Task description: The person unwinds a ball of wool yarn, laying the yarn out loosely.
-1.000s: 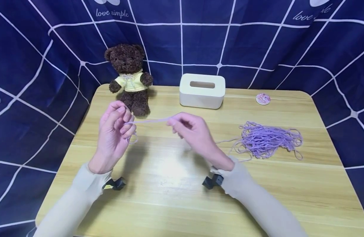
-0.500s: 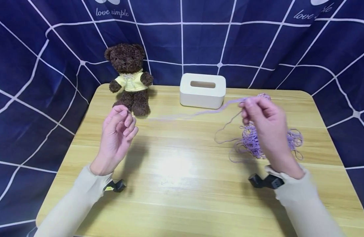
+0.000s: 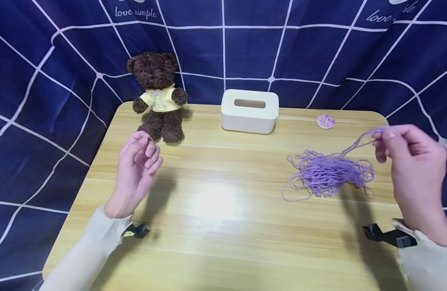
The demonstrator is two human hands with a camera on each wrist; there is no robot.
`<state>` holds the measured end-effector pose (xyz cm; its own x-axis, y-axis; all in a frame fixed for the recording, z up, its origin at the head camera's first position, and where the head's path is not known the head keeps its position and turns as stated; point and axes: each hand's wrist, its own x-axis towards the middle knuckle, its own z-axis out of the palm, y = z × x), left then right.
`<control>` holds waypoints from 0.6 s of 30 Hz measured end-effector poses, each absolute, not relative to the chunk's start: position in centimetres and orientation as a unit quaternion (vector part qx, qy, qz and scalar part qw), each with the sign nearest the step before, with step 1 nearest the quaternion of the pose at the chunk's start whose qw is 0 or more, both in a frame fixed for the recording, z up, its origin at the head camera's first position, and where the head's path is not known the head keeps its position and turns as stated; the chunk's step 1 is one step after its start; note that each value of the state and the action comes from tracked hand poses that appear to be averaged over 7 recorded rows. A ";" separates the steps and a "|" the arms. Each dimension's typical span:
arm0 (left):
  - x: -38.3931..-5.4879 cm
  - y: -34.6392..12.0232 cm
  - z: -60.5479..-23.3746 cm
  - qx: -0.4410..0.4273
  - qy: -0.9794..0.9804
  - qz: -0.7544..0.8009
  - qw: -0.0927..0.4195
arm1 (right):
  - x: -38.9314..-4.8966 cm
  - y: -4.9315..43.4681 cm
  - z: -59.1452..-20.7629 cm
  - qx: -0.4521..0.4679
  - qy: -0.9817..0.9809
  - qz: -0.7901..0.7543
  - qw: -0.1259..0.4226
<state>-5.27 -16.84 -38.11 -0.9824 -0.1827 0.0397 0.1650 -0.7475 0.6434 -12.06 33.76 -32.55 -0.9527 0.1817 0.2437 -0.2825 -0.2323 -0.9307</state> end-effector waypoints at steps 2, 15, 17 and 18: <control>-5.3 -17.0 -38.3 0.016 -0.344 -0.934 0.092 | -11.5 34.8 -33.3 0.023 -0.743 0.658 0.118; -4.4 -20.5 -39.4 -0.147 -0.751 -0.644 0.011 | -8.7 38.4 -39.7 0.246 -0.955 0.165 0.030; -4.2 -21.7 -39.4 -0.209 -0.857 -0.469 0.044 | -8.5 38.7 -39.5 0.254 -0.955 0.148 0.040; -4.1 -22.2 -39.4 -0.231 -0.891 -0.386 0.063 | -8.5 38.9 -39.3 0.260 -0.954 0.142 0.047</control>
<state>-4.11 -22.22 -39.40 -0.8855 0.3632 0.2899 0.4599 0.5957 0.6585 -8.49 38.92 -39.33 -0.8603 -0.4827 0.1642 -0.5096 0.8242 -0.2470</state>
